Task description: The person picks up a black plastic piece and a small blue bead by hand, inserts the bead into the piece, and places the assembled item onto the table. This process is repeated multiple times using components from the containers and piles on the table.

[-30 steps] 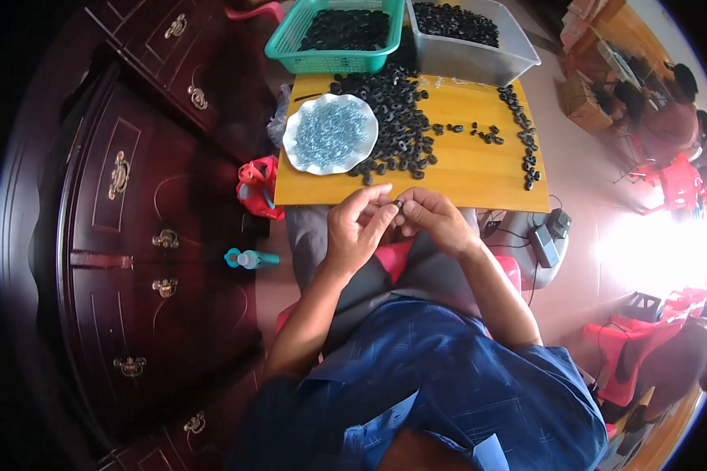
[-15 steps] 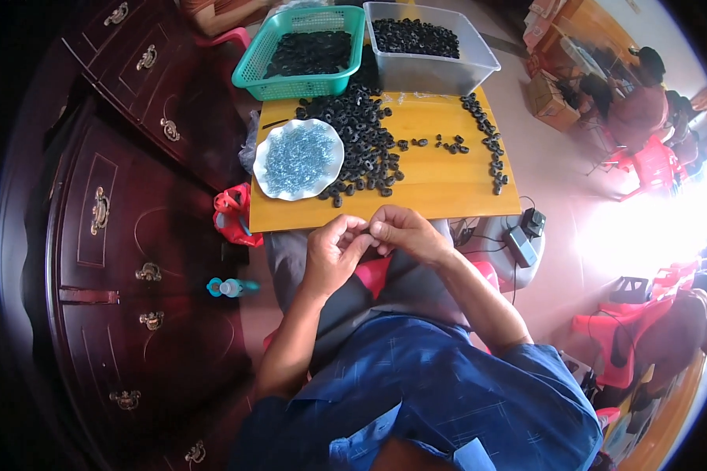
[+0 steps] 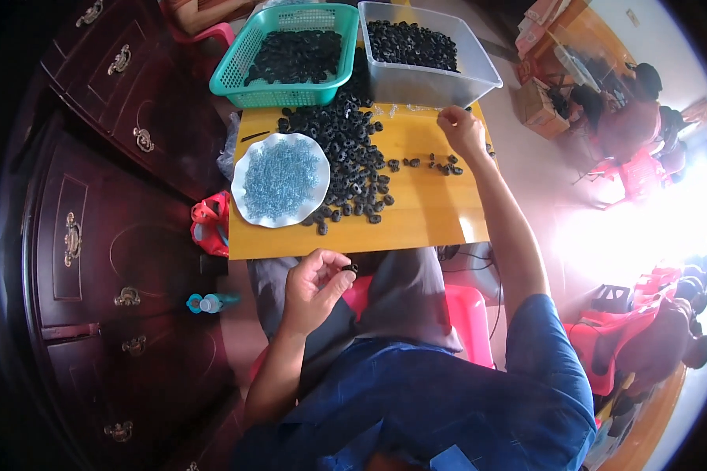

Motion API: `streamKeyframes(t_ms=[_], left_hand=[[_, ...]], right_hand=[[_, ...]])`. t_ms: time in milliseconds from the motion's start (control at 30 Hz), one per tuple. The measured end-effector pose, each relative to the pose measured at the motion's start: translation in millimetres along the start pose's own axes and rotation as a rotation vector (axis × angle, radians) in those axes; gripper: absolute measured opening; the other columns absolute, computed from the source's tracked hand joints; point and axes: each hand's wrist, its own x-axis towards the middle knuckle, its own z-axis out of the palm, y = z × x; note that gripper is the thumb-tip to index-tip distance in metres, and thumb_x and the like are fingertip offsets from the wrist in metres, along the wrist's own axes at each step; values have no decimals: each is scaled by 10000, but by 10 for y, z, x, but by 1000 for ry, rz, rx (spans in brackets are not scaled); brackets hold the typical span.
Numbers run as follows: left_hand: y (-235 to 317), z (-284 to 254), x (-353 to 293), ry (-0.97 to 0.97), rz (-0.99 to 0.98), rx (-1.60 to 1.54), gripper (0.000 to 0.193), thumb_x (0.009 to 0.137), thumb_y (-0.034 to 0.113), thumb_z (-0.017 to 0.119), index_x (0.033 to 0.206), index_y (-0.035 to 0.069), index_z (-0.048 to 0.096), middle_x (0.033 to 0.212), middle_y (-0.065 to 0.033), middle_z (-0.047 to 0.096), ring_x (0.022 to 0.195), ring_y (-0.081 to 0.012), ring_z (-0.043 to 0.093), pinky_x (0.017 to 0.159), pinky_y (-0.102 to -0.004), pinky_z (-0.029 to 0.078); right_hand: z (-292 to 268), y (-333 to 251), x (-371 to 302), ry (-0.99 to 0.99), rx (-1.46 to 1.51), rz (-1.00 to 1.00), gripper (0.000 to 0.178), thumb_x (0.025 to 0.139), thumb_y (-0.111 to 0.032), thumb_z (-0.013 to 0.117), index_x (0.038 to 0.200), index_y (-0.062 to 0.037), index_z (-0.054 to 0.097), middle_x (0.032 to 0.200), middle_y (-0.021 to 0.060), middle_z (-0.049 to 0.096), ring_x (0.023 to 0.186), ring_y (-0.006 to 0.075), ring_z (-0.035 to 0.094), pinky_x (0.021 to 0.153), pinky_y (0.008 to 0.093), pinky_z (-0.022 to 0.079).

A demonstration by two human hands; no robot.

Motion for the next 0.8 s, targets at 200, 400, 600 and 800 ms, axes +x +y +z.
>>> streamKeyframes(t_ms=[200,400,600,800], left_hand=[[48,-99,-5,75,-70,-13,149,884,-11,706,1005,-19,618,851,-24,652,735,-68,620,686,-211,504],[31,-95,13,67,-80,-27,154,885,-5,708,1008,-21,616,842,-29,657,736,-75,624,693,-216,507],[35,-74,8,46,-84,-5,163,885,13,713,1015,-19,619,851,-32,657,740,-75,626,692,-215,503],[4,-39,9,48,-59,-20,146,891,19,708,1003,-11,620,826,-24,655,723,-68,625,674,-212,504]], right_hand=[[266,124,348,12,-335,-48,179,887,-220,623,1026,-185,730,1081,121,697,994,338,678,846,447,545],[281,163,418,-50,-437,-33,160,893,-217,617,998,-171,728,1093,125,662,1032,350,658,867,465,535],[258,111,235,-126,-403,-5,145,898,-203,608,975,-143,715,1098,127,655,1033,351,656,862,457,531],[234,2,63,-132,-440,-74,188,951,-222,542,1020,-61,611,1075,173,672,997,380,657,849,497,513]])
